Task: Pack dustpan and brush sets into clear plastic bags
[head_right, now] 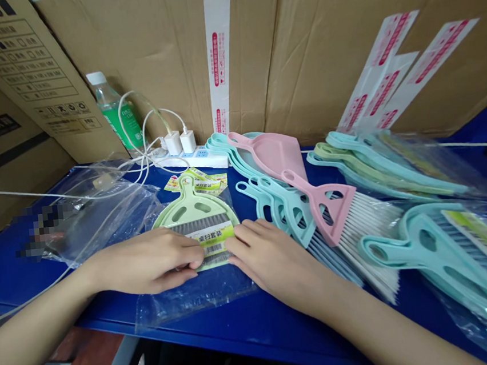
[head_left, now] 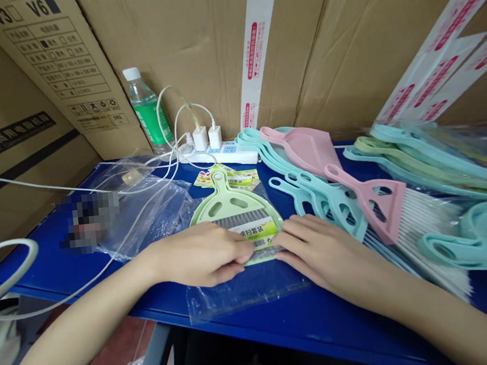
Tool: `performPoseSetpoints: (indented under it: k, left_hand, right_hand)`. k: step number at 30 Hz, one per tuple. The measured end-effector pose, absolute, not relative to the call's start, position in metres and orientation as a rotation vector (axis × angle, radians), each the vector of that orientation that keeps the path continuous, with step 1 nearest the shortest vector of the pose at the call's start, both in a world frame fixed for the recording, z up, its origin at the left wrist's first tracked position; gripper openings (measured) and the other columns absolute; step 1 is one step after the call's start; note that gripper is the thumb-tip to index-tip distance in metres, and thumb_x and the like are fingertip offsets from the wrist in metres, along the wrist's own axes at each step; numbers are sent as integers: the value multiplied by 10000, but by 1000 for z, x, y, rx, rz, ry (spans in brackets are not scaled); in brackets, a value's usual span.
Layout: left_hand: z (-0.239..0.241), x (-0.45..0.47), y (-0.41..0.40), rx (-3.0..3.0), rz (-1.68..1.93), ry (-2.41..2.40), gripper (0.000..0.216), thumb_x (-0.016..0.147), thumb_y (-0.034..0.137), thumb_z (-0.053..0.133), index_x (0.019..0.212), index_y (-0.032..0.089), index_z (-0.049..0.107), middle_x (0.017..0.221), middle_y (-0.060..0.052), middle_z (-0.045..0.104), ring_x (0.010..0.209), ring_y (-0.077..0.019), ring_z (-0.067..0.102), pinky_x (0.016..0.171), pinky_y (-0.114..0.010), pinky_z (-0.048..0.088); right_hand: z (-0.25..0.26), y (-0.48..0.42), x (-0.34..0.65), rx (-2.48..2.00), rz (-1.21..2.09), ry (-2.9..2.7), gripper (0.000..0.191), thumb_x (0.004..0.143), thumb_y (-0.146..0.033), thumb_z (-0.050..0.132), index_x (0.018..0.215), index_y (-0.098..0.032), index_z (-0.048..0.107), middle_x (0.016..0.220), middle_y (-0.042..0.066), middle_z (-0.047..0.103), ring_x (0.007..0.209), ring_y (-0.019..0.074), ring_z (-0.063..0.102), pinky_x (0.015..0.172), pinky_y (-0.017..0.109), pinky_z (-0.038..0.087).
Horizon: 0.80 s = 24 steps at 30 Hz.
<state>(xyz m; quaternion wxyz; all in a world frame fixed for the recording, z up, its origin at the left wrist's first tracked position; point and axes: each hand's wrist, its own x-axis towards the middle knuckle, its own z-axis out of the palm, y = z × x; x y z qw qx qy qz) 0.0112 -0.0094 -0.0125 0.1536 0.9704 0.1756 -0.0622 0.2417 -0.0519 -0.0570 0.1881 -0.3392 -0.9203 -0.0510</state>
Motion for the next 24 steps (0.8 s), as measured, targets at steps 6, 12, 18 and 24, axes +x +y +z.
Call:
performPoseSetpoints:
  k: [6, 12, 18, 24]
  left_hand:
    - [-12, 11, -9, 2786, -182, 501, 106, 875, 127, 561, 806, 190, 512, 703, 27, 581, 604, -124, 528, 536, -279, 345]
    - [-14, 10, -9, 2780, -164, 507, 120, 866, 134, 567, 785, 197, 505, 681, 33, 576, 589, -126, 524, 519, -275, 331]
    - [-13, 11, -9, 2780, -147, 489, 113, 891, 140, 534, 793, 192, 508, 675, 24, 576, 570, -127, 513, 517, -278, 334]
    - [-12, 11, -9, 2797, -141, 499, 117, 882, 138, 543, 780, 190, 519, 657, 29, 566, 551, -123, 495, 506, -281, 329]
  right_hand:
    - [-60, -50, 242, -931, -162, -2579, 287, 964, -95, 377, 778, -181, 578, 723, 15, 561, 661, 183, 531, 640, 316, 423]
    - [-60, -50, 241, -939, -226, -2577, 312, 949, -68, 363, 752, -178, 578, 709, 21, 555, 657, 190, 521, 638, 322, 406]
    - [-60, -52, 235, -954, -363, -2507, 350, 987, -148, 339, 711, -185, 551, 678, 16, 539, 651, 184, 506, 635, 316, 368]
    - [-62, -53, 230, -970, -537, -2465, 341, 950, -105, 375, 673, -195, 551, 650, 19, 514, 654, 195, 473, 647, 321, 334]
